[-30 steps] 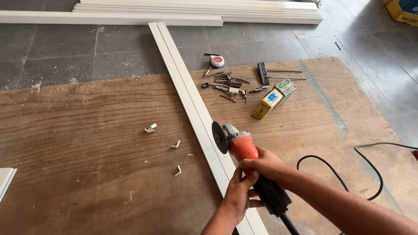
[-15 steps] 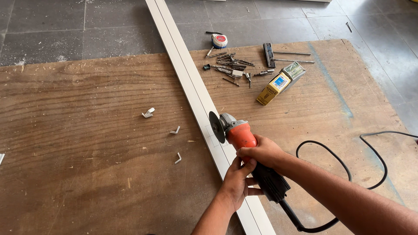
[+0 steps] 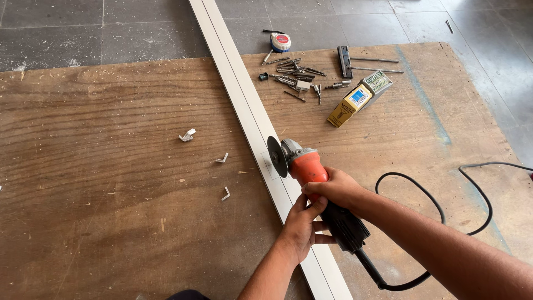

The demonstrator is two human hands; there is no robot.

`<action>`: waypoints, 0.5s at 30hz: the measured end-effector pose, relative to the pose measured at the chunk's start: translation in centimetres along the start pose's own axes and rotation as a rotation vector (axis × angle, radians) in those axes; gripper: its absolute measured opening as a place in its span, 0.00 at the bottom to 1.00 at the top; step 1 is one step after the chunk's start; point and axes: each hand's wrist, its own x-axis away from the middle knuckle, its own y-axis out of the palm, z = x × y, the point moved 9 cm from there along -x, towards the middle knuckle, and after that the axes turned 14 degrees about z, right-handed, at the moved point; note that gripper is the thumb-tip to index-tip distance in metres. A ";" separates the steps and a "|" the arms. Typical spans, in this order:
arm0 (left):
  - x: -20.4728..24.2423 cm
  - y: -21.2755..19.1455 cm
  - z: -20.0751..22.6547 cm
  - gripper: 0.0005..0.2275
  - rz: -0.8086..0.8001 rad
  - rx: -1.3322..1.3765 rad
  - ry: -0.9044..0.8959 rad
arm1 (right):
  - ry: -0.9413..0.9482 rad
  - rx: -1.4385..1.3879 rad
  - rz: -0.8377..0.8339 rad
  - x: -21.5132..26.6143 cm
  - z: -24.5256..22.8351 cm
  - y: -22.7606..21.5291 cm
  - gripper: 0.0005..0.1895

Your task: The person uses a hammer and chisel to mark a white molding strip, then uses an angle grinder to cut a rectangular notch into it. The person handles the molding and tools on a wooden work surface.

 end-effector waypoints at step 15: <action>-0.1 -0.2 -0.2 0.37 0.000 0.033 0.005 | 0.007 -0.036 -0.016 -0.1 0.2 0.3 0.36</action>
